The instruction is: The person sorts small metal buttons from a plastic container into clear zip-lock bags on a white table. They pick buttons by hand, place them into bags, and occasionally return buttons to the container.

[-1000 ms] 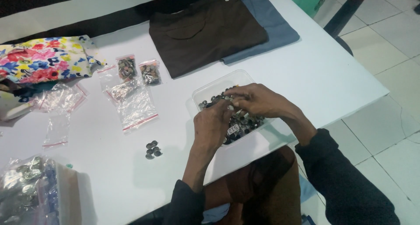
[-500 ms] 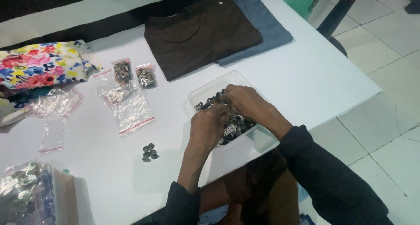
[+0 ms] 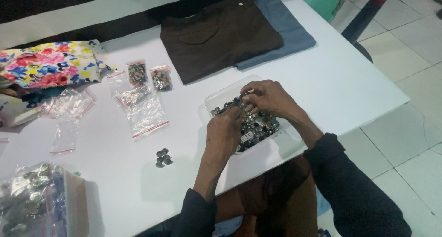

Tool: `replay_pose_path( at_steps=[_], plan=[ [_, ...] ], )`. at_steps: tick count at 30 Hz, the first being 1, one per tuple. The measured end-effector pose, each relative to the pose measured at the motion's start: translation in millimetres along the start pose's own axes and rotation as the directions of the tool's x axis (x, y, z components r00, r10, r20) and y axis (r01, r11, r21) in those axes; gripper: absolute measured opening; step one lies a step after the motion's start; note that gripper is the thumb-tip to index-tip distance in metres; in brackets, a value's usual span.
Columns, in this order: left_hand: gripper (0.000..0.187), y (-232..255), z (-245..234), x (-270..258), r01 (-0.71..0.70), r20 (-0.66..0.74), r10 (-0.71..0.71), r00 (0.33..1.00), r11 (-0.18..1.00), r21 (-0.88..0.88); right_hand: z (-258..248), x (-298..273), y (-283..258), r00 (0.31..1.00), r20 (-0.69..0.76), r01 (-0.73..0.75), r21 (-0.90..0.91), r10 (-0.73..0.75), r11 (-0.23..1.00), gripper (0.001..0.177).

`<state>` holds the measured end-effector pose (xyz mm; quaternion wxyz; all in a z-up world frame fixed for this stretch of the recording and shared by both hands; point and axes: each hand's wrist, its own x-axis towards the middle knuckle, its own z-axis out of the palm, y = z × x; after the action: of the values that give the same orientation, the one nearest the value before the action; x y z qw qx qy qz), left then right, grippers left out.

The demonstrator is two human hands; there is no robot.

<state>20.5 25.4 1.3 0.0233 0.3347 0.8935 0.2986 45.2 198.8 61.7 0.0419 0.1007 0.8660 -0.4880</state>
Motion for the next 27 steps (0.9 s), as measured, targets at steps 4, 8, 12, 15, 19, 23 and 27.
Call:
replay_pose_path(
  at_steps=[4, 8, 12, 15, 19, 23, 27],
  plan=[
    [0.021, 4.2, -4.3, -1.7, 0.001, 0.011, -0.001, 1.000, 1.000, -0.007, -5.3, 4.3, 8.1, 0.999, 0.015, 0.036, 0.129, -0.039, 0.991, 0.027],
    [0.022, 6.2, -5.0, -2.6, 0.005, 0.002, -0.005, 1.000, 1.000, -0.017, -7.7, 4.3, 10.7, 0.998, 0.005, 0.055, 0.309, -0.060, 0.950, 0.029],
    [0.023, 7.0, -5.5, -4.1, 0.017, 0.002, -0.017, 1.000, 1.000, -0.013, -11.5, 1.3, 12.3, 0.996, 0.016, 0.072, 0.398, -0.085, 0.915, 0.035],
    [0.024, 1.3, 2.5, -0.3, -0.005, -0.005, 0.005, 1.000, 1.000, 0.018, -11.3, 3.0, 11.8, 0.998, -0.004, 0.064, 0.418, -0.068, 0.906, 0.032],
    [0.024, 4.3, -0.5, -2.5, 0.006, 0.001, -0.006, 1.000, 1.000, 0.029, -10.0, 9.3, 19.2, 0.996, 0.000, 0.079, 0.438, -0.088, 0.896, 0.030],
    [0.023, 2.1, 2.6, -1.0, -0.005, -0.022, 0.005, 1.000, 1.000, -0.007, -9.2, 14.1, 27.1, 0.994, -0.002, 0.098, 0.454, -0.109, 0.886, 0.030],
    [0.023, 1.2, 5.0, -1.8, -0.001, -0.014, 0.001, 1.000, 1.000, 0.022, -7.4, 12.6, 27.6, 0.991, -0.008, 0.125, 0.418, -0.134, 0.900, 0.031]
  ],
)
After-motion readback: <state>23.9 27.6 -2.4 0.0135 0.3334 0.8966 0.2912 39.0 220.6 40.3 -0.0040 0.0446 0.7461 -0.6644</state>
